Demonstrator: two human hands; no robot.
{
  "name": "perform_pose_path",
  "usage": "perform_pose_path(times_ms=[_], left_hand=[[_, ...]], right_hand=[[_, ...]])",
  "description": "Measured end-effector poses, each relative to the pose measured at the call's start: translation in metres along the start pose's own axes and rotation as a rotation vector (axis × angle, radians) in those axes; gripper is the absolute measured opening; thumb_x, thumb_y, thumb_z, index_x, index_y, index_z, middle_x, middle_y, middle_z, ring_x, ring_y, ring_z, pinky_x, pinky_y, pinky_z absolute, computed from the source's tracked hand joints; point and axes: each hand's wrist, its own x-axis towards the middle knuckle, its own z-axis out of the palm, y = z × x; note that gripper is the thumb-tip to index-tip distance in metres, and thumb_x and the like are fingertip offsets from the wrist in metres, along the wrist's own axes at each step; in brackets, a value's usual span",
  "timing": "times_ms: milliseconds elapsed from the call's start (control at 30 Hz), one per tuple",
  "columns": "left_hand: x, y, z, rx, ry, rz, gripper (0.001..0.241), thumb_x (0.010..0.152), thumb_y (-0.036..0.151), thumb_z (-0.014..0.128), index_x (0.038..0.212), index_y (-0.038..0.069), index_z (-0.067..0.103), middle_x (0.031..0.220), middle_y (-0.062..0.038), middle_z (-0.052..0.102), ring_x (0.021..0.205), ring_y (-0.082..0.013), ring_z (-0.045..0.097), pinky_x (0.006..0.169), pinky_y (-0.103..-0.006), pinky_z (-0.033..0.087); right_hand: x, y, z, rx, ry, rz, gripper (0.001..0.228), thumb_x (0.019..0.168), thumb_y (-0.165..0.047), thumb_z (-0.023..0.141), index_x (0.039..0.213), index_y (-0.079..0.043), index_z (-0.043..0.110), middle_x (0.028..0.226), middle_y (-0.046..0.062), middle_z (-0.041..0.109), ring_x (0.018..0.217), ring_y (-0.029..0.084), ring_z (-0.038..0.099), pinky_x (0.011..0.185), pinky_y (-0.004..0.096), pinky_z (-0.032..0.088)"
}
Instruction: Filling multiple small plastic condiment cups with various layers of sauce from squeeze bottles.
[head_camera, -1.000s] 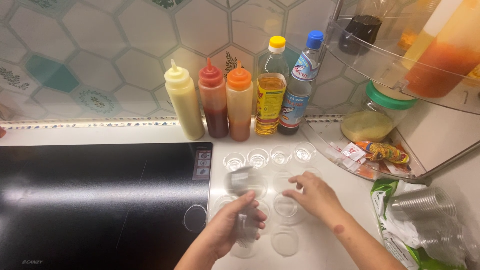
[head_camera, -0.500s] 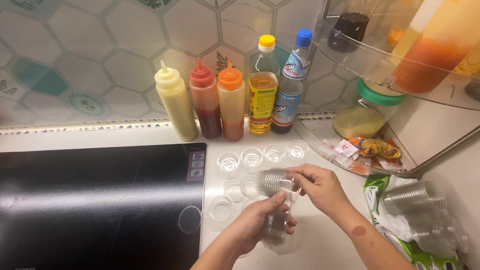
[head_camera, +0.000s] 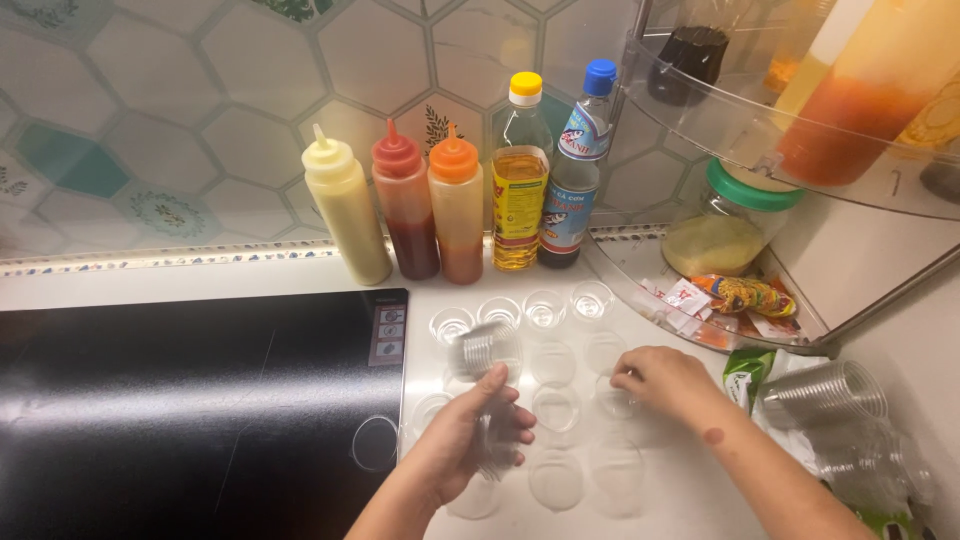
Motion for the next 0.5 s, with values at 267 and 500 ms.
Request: perform_pose_path(times_ms=[267, 500], left_hand=[[0.005, -0.014, 0.01, 0.055, -0.153, -0.055, 0.049, 0.09, 0.052, 0.066, 0.111, 0.008, 0.058, 0.093, -0.011, 0.072, 0.084, -0.0223, 0.072, 0.07, -0.0377, 0.058], [0.023, -0.025, 0.037, 0.189, -0.314, -0.032, 0.042, 0.094, 0.047, 0.067, 0.112, 0.009, 0.059, 0.1, -0.009, 0.071, 0.09, -0.0188, 0.072, 0.073, -0.0346, 0.059]], right_hand=[[-0.007, -0.018, -0.01, 0.052, 0.068, 0.018, 0.037, 0.08, -0.05, 0.075, 0.106, -0.024, 0.079, 0.098, -0.003, 0.075, 0.095, 0.019, 0.071, 0.082, 0.037, 0.057], [-0.015, -0.029, -0.024, 0.985, 0.027, -0.13, 0.025, 0.084, -0.019, 0.078, 0.102, -0.001, 0.077, 0.08, 0.003, 0.075, 0.072, 0.011, 0.067, 0.062, 0.028, 0.051]])
